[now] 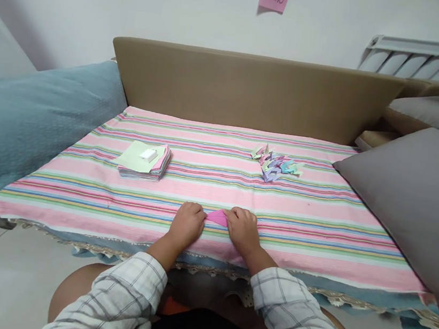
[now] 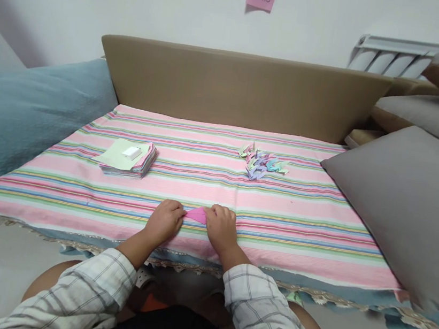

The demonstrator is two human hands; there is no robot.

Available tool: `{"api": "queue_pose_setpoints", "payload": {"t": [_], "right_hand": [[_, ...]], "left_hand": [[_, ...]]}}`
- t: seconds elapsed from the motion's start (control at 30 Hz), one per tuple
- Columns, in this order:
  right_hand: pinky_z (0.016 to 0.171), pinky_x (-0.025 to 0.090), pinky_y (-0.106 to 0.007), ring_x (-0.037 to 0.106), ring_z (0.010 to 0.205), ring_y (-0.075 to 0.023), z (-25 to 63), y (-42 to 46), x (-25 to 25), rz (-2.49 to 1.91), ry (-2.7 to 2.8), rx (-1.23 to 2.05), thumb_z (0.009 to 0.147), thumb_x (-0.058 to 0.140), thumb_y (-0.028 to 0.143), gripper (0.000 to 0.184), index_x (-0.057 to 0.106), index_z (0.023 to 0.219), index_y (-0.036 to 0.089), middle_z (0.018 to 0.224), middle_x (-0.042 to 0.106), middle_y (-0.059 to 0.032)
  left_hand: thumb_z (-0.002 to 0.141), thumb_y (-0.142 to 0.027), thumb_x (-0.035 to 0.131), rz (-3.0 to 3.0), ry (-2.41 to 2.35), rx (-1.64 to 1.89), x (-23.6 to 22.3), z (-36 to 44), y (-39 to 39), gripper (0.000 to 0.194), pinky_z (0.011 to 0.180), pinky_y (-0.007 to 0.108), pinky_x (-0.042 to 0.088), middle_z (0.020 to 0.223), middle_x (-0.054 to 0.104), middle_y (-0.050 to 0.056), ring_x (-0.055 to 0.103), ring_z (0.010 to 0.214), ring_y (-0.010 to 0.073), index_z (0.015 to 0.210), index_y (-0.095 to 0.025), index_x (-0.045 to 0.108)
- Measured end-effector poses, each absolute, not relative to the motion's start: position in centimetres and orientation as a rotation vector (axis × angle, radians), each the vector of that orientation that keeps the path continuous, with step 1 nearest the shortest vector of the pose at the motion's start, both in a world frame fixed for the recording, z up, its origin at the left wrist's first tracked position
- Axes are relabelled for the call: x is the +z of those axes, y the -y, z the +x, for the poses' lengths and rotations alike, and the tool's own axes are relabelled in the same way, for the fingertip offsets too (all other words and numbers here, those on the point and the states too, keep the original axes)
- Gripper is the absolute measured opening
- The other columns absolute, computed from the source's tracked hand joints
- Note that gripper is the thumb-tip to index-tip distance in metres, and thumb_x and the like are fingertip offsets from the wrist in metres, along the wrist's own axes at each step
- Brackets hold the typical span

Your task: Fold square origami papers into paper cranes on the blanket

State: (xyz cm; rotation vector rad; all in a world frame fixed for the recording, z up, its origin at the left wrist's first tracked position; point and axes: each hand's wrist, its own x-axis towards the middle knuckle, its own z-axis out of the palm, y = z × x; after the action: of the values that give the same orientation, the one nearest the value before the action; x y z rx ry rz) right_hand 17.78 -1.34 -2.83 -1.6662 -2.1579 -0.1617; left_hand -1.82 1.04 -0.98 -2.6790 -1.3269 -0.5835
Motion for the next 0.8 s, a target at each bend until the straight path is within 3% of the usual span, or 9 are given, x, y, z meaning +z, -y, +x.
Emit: {"api": "queue_pose_setpoints", "payload": {"t": [0.17,0.23,0.3,0.37,0.43,0.53,0.67,0.8], "right_hand": [[0.077,0.026,-0.032,0.045,0.087,-0.0179,17.8,1.2,-2.9,-1.669,2.164,-0.185,0.091,0.049,0.026,0.023,0.061,0.110,0.029,0.097,0.060,-0.0032],[0.076,0.026,-0.032,0.046,0.087,-0.0182,17.7,1.2,-2.9,-1.666,2.159,-0.189,0.091,0.049,0.025,0.023,0.061,0.110,0.029,0.096,0.060,-0.0034],[0.076,0.026,-0.033,0.046,0.086,-0.0184,17.7,1.2,-2.9,-1.657,2.151,-0.195,0.091,0.049,0.026,0.022,0.062,0.108,0.029,0.095,0.060,-0.0033],[0.076,0.027,-0.033,0.046,0.086,-0.0184,17.6,1.2,-2.8,-1.655,2.145,-0.197,0.091,0.049,0.027,0.020,0.063,0.104,0.027,0.095,0.060,-0.0038],[0.076,0.028,-0.033,0.047,0.086,-0.0185,17.6,1.1,-2.8,-1.655,2.141,-0.191,0.091,0.048,0.026,0.018,0.064,0.098,0.025,0.095,0.061,-0.0044],[0.079,0.029,-0.034,0.049,0.086,-0.0187,17.8,1.1,-2.9,-1.628,2.103,-0.144,0.091,0.046,0.026,0.018,0.063,0.096,0.023,0.095,0.063,-0.0042],[0.085,0.030,-0.032,0.053,0.092,-0.0177,18.3,1.2,-3.5,-1.584,1.913,-0.018,0.093,0.040,0.024,0.024,0.059,0.107,0.020,0.100,0.065,-0.0047],[0.086,0.031,-0.031,0.053,0.095,-0.0179,18.7,1.4,-4.0,-1.594,1.807,0.030,0.091,0.040,0.019,0.024,0.061,0.103,0.019,0.100,0.065,-0.0048]], "left_hand": [[0.075,-0.012,0.051,-2.716,1.423,-0.544,0.0,-2.0,-1.2,0.020,0.077,0.038,0.045,0.082,0.063,0.009,0.056,0.083,0.0226,0.081,-0.017,0.070],[0.073,-0.010,0.049,-2.702,1.510,-0.591,0.6,-1.5,-0.9,0.025,0.083,0.040,0.045,0.091,0.065,0.009,0.058,0.089,0.0228,0.088,-0.017,0.068],[0.073,-0.010,0.046,-2.633,1.501,-0.692,0.8,-0.5,-0.4,0.036,0.099,0.050,0.035,0.117,0.060,0.010,0.051,0.111,0.0262,0.105,-0.017,0.062],[0.072,-0.007,0.043,-2.751,1.320,-0.695,0.5,0.7,0.4,0.049,0.107,0.051,0.026,0.128,0.054,0.010,0.043,0.123,0.0251,0.119,-0.015,0.052],[0.069,-0.005,0.041,-2.888,1.171,-0.654,-0.3,1.8,1.0,0.063,0.108,0.047,0.028,0.133,0.050,0.012,0.039,0.128,0.0232,0.131,-0.012,0.039],[0.069,-0.007,0.041,-2.881,1.228,-0.687,-2.0,2.6,1.2,0.068,0.105,0.047,0.034,0.135,0.047,0.017,0.041,0.126,0.0249,0.136,-0.007,0.029],[0.070,-0.008,0.041,-2.830,1.217,-0.707,-3.2,2.4,0.9,0.066,0.103,0.047,0.037,0.134,0.047,0.019,0.046,0.122,0.0266,0.135,-0.006,0.032],[0.072,-0.009,0.042,-2.823,1.147,-0.660,-3.1,2.2,0.8,0.058,0.103,0.046,0.036,0.132,0.050,0.016,0.045,0.123,0.0266,0.129,-0.009,0.044]]}}
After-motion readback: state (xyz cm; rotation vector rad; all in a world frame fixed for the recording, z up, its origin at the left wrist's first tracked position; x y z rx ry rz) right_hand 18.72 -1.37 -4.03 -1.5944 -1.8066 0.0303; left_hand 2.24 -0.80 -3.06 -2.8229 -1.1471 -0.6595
